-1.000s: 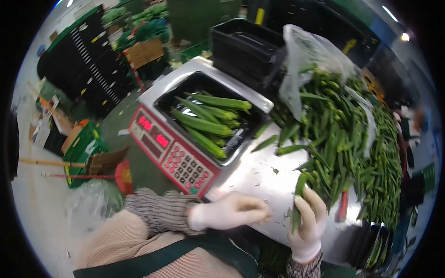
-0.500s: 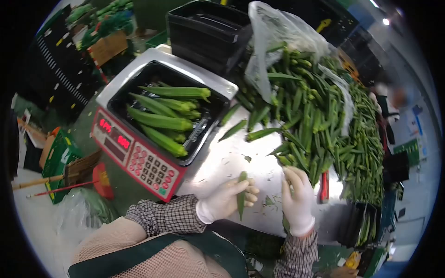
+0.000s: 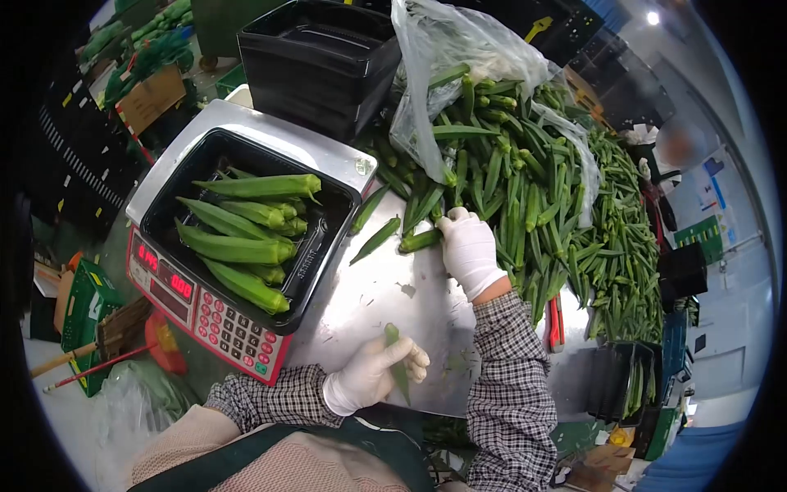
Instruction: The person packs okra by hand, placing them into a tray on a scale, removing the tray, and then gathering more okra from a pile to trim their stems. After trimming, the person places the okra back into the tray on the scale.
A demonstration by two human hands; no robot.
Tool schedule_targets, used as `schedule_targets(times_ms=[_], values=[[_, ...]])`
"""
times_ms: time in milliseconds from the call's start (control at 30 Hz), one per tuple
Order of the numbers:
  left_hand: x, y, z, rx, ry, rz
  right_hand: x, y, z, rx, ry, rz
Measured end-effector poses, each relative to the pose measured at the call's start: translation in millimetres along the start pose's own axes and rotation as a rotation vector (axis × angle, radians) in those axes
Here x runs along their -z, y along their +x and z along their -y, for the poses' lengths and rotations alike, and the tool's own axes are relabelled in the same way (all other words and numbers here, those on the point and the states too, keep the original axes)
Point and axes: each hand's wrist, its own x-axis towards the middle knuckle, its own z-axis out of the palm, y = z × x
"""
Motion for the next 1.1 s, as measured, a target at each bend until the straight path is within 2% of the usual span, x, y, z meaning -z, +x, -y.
schedule_targets(times_ms=[67, 133, 200, 300, 400, 667, 800, 867, 933, 967, 1033, 1100], values=[[0.6, 0.4, -0.2, -0.003, -0.008, 0.004, 13.1, -0.2, -1.4, 0.017, 0.071, -0.015], [-1.4, -0.9, -0.5, 0.003, -0.029, -0.015, 31.1, -3.4, 5.8, -0.043, 0.092, -0.026], [-2.7, -1.4, -1.3, -0.002, -0.032, -0.01, 41.5, -12.8, 7.6, -0.112, 0.252, -0.046], [-2.8, -1.3, -0.8, -0.013, -0.04, -0.009, 57.2, -30.0, 20.4, -0.494, 0.853, 0.051], [-0.8, -0.5, 0.3, -0.022, -0.039, 0.004, 80.3, -46.0, 32.3, -0.713, 1.171, 0.138], [-4.0, -2.8, -0.3, -0.045, -0.011, -0.035, 78.8, -104.7, 26.6, -0.779, 1.622, 0.117], [-5.9, -3.1, -0.9, -0.038, -0.011, -0.045, 88.0, -129.5, 24.8, -0.792, 1.526, 0.125], [-5.5, -2.9, -1.1, -0.023, -0.025, -0.044, 124.9, -153.2, 31.0, -0.772, 1.198, 0.168], [-8.2, -1.5, 0.5, -0.025, -0.057, -0.036, 148.7, -208.0, 18.1, -0.723, 1.097, 0.297], [-12.4, -0.5, 2.0, -0.008, -0.075, -0.037, 163.3, -234.6, 14.4, -0.802, 1.101, 0.425], [-22.1, 2.7, 3.7, 0.024, -0.11, -0.042, 175.1, -277.7, 9.7, -0.805, 0.959, 0.487], [-26.2, 10.3, 8.5, 0.052, -0.149, -0.036, 173.1, -289.0, 10.6, -0.946, 0.738, 0.25]])
